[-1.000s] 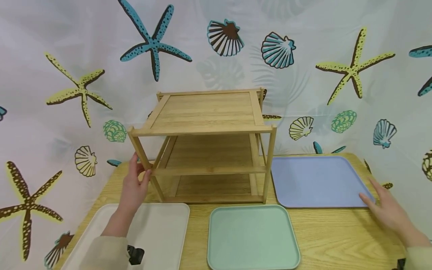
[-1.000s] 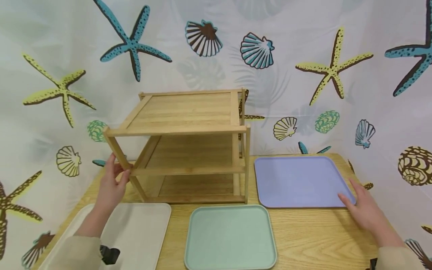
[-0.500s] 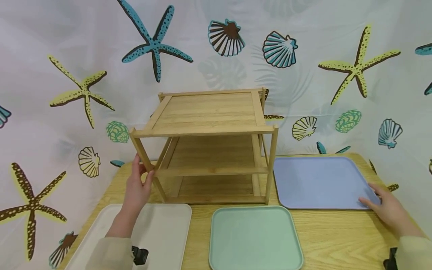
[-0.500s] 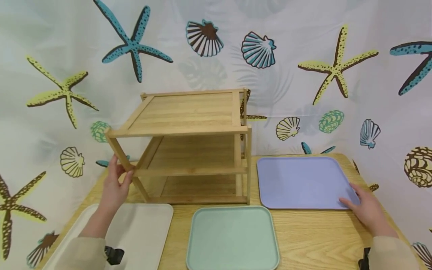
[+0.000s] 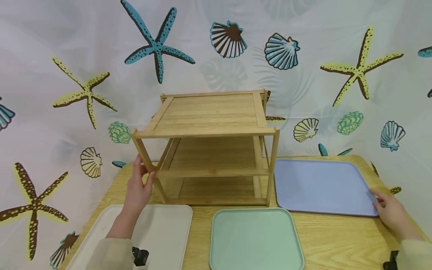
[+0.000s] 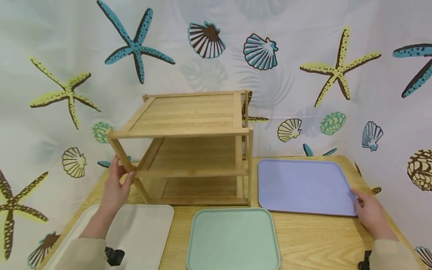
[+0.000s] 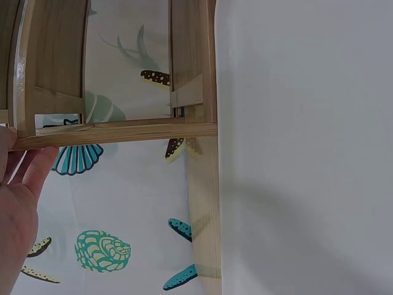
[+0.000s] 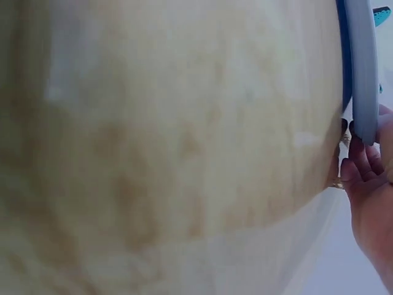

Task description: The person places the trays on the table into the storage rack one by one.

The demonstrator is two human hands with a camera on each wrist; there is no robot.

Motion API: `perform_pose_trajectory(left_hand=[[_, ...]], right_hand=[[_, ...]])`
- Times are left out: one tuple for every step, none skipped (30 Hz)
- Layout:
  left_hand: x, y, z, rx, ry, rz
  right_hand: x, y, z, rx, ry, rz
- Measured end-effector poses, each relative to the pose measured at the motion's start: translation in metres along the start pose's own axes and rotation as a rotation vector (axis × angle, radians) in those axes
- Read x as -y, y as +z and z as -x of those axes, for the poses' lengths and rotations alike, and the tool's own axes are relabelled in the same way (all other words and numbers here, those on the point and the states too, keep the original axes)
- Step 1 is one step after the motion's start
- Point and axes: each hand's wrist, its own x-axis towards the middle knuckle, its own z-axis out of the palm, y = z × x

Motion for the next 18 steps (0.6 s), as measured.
perform_pose_trajectory(left_hand=[[0.000, 0.000, 0.000, 0.005, -0.005, 0.001], [0.000, 0.000, 0.000, 0.009, -0.009, 0.004], [0.000, 0.000, 0.000, 0.012, -0.010, 0.004], [0.000, 0.000, 0.000, 0.013, -0.014, 0.004], [-0.001, 0.000, 0.000, 0.014, -0.018, 0.007], [-0.001, 0.000, 0.000, 0.015, -0.021, 0.008], [-0.001, 0.000, 0.000, 0.016, -0.025, 0.009], [-0.001, 0.000, 0.000, 0.016, -0.026, 0.010], [-0.001, 0.000, 0.000, 0.015, -0.028, 0.010], [-0.002, 0.000, 0.000, 0.016, -0.030, 0.014], [-0.002, -0.001, 0.000, 0.019, -0.030, 0.016], [-0.003, -0.001, 0.000, 0.021, -0.030, 0.017], [-0.003, -0.001, 0.000, 0.023, -0.030, 0.020], [-0.003, -0.001, 0.000, 0.024, -0.031, 0.022], [-0.003, -0.001, 0.000, 0.027, -0.032, 0.021], [-0.003, -0.001, 0.000, 0.031, -0.034, 0.020], [-0.003, -0.001, 0.000, 0.032, -0.037, 0.019], [-0.003, -0.001, 0.000, 0.034, -0.041, 0.019]], right_hand=[[0.000, 0.000, 0.000, -0.002, 0.007, 0.000], [0.001, 0.000, 0.000, -0.006, 0.020, -0.013], [0.002, 0.000, 0.000, -0.014, 0.030, -0.022], [0.003, -0.001, 0.001, -0.019, 0.043, -0.042], [0.005, -0.003, 0.002, -0.022, 0.059, -0.079], [0.006, -0.005, 0.002, -0.021, 0.072, -0.117], [0.008, -0.007, 0.003, -0.021, 0.089, -0.159], [0.010, -0.009, 0.003, -0.025, 0.097, -0.200], [0.011, -0.011, 0.004, -0.032, 0.095, -0.236], [0.012, -0.013, 0.004, -0.035, 0.097, -0.283], [0.013, -0.015, 0.005, -0.042, 0.093, -0.322], [0.014, -0.016, 0.005, -0.052, 0.085, -0.353], [0.015, -0.017, 0.006, -0.063, 0.086, -0.394], [0.015, -0.018, 0.007, -0.069, 0.087, -0.433], [0.014, -0.019, 0.008, -0.073, 0.089, -0.474], [0.014, -0.021, 0.009, -0.073, 0.095, -0.518], [0.012, -0.022, 0.010, -0.073, 0.104, -0.556], [0.011, -0.023, 0.011, -0.072, 0.111, -0.585]])
